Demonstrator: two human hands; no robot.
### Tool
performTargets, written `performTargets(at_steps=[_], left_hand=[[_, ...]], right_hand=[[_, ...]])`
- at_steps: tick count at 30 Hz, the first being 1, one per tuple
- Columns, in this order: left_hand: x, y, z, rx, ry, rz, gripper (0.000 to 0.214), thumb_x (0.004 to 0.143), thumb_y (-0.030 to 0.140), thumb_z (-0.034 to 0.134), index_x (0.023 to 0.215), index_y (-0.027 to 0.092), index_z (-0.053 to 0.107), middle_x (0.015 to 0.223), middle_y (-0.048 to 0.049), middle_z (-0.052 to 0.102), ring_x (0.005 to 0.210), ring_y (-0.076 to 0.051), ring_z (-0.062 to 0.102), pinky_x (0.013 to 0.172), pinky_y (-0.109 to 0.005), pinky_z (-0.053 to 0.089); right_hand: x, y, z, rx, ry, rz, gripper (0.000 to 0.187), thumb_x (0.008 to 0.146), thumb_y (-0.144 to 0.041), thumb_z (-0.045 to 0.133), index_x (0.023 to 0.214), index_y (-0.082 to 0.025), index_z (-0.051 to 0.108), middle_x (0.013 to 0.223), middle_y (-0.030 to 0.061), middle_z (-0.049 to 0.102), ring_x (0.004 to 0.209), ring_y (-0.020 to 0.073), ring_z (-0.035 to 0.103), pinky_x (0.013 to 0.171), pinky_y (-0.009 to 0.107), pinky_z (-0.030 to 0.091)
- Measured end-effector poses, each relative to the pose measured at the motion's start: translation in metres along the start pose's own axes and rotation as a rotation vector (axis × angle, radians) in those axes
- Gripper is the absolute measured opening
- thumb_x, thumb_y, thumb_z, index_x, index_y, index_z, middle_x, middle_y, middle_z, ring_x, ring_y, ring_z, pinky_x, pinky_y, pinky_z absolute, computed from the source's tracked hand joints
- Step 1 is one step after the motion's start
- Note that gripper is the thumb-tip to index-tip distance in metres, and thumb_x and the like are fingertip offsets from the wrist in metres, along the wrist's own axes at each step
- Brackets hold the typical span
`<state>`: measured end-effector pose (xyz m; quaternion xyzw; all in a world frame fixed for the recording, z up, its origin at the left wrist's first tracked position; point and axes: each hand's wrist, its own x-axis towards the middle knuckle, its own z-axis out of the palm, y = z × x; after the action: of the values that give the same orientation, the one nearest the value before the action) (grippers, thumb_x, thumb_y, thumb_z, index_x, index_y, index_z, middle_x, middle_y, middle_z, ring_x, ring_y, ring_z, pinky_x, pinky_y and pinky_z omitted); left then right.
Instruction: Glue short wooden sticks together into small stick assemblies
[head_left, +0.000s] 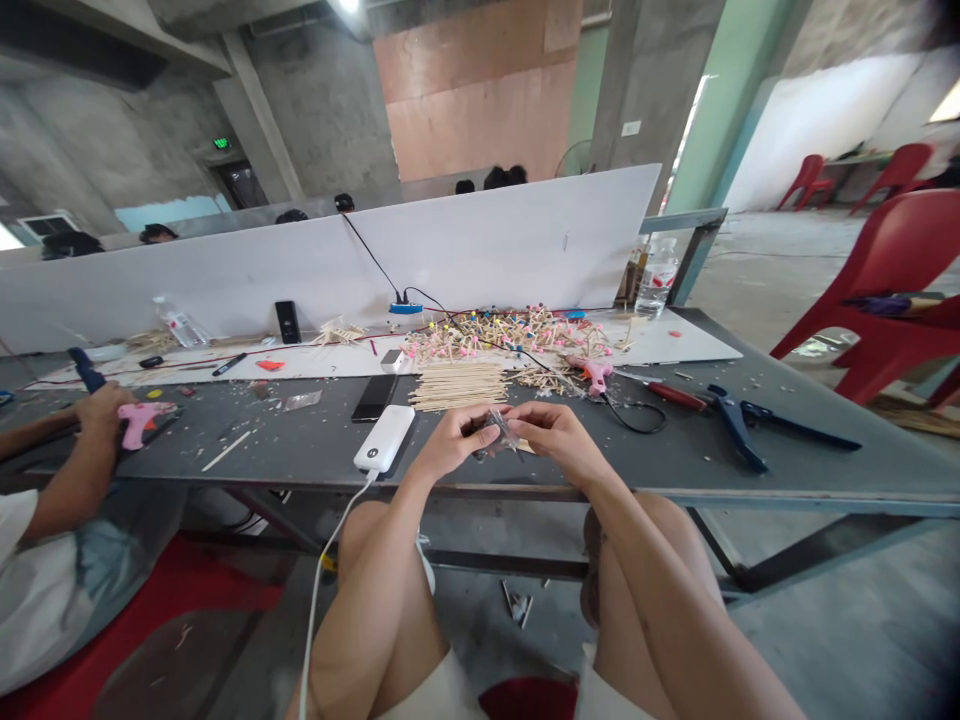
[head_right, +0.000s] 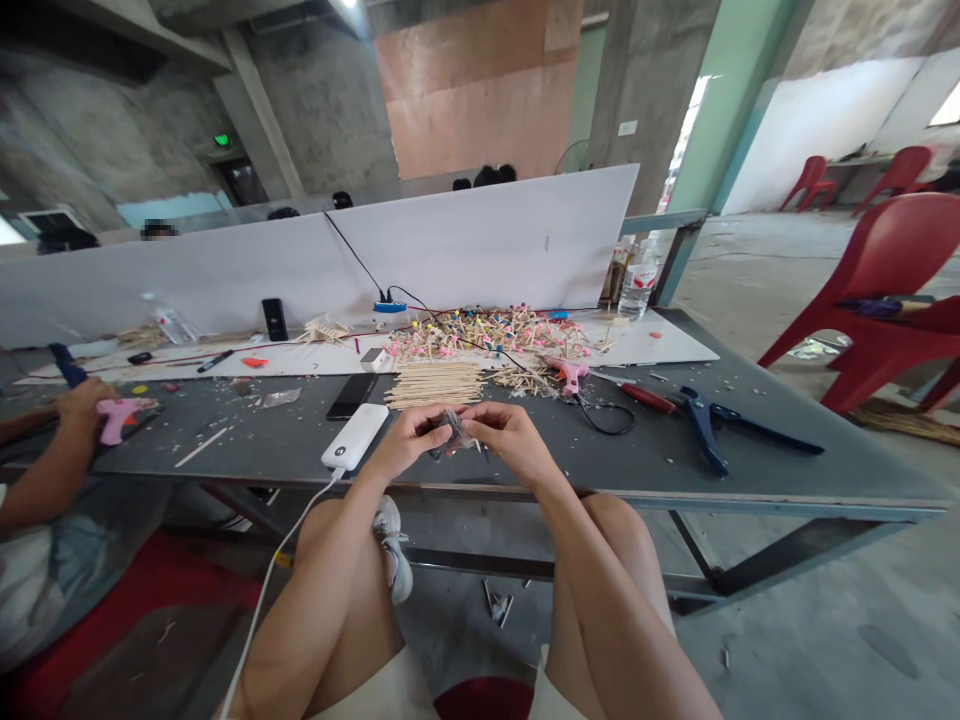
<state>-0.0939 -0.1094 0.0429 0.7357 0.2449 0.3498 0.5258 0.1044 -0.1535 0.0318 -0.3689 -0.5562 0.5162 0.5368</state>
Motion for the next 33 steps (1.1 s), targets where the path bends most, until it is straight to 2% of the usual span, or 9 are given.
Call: performTargets(at_steps=[10,14,18,21,24,30,33], left_hand=[[0.0,-0.002,-0.001,0.038,-0.021,-0.006,0.058,0.085,0.054,0.07,0.126,0.013,0.068,0.085,-0.0075,0.071,0.068,-0.016,0.061,0.064,-0.026,0.048],[-0.001,-0.003,-0.001,0.083,-0.002,0.0,0.057,0.087,0.054,0.068,0.128,0.014,0.067,0.087,-0.0075,0.072,0.07,-0.017,0.063,0.064,-0.026,0.048],[0.0,-0.004,0.0,0.26,0.051,0.043,0.051,0.089,0.05,0.066,0.127,0.016,0.068,0.1,-0.0082,0.073,0.085,-0.02,0.066,0.076,-0.029,0.051],[0.003,-0.008,0.002,0.363,0.144,0.079,0.048,0.09,0.048,0.066,0.128,0.017,0.067,0.104,-0.0083,0.072,0.092,-0.021,0.066,0.085,-0.032,0.052],[0.005,-0.014,0.003,0.455,0.252,0.131,0.053,0.088,0.048,0.069,0.132,0.02,0.062,0.107,-0.0095,0.071,0.095,-0.022,0.068,0.085,-0.033,0.054],[0.005,-0.021,0.006,0.655,0.204,0.23,0.064,0.082,0.038,0.078,0.139,0.022,0.054,0.131,-0.0126,0.066,0.117,-0.028,0.065,0.103,-0.041,0.05],[0.004,-0.021,0.009,0.665,0.215,0.221,0.059,0.083,0.025,0.076,0.138,0.024,0.054,0.129,-0.0095,0.068,0.115,-0.026,0.067,0.099,-0.037,0.052]], right_hand=[[-0.001,-0.001,0.001,-0.063,0.028,-0.021,0.037,0.077,-0.053,0.075,0.084,-0.017,0.074,0.064,0.0001,0.06,0.05,0.0078,0.033,0.047,0.024,0.023],[-0.001,-0.003,0.0,-0.109,0.029,-0.039,0.032,0.078,-0.046,0.075,0.089,-0.017,0.076,0.074,0.0033,0.068,0.057,0.0119,0.048,0.052,0.025,0.034],[0.0,0.002,-0.003,-0.337,0.014,-0.1,0.024,0.083,-0.039,0.069,0.089,-0.017,0.077,0.081,0.005,0.073,0.07,0.0178,0.06,0.064,0.029,0.043],[0.002,0.007,-0.002,-0.544,0.108,-0.166,0.023,0.087,-0.037,0.063,0.083,-0.018,0.076,0.072,0.0032,0.071,0.066,0.0175,0.059,0.063,0.028,0.042],[0.003,0.01,0.003,-0.644,0.239,-0.195,0.024,0.088,-0.036,0.061,0.078,-0.018,0.073,0.067,0.003,0.068,0.061,0.0163,0.057,0.059,0.027,0.039],[0.003,0.011,0.013,-0.61,0.315,-0.163,0.02,0.085,-0.033,0.061,0.076,-0.018,0.07,0.066,0.0044,0.069,0.06,0.0171,0.058,0.059,0.028,0.04],[0.003,0.011,0.014,-0.48,0.299,-0.113,0.021,0.081,-0.037,0.066,0.073,-0.018,0.069,0.064,0.0033,0.066,0.058,0.0156,0.055,0.056,0.027,0.037]])
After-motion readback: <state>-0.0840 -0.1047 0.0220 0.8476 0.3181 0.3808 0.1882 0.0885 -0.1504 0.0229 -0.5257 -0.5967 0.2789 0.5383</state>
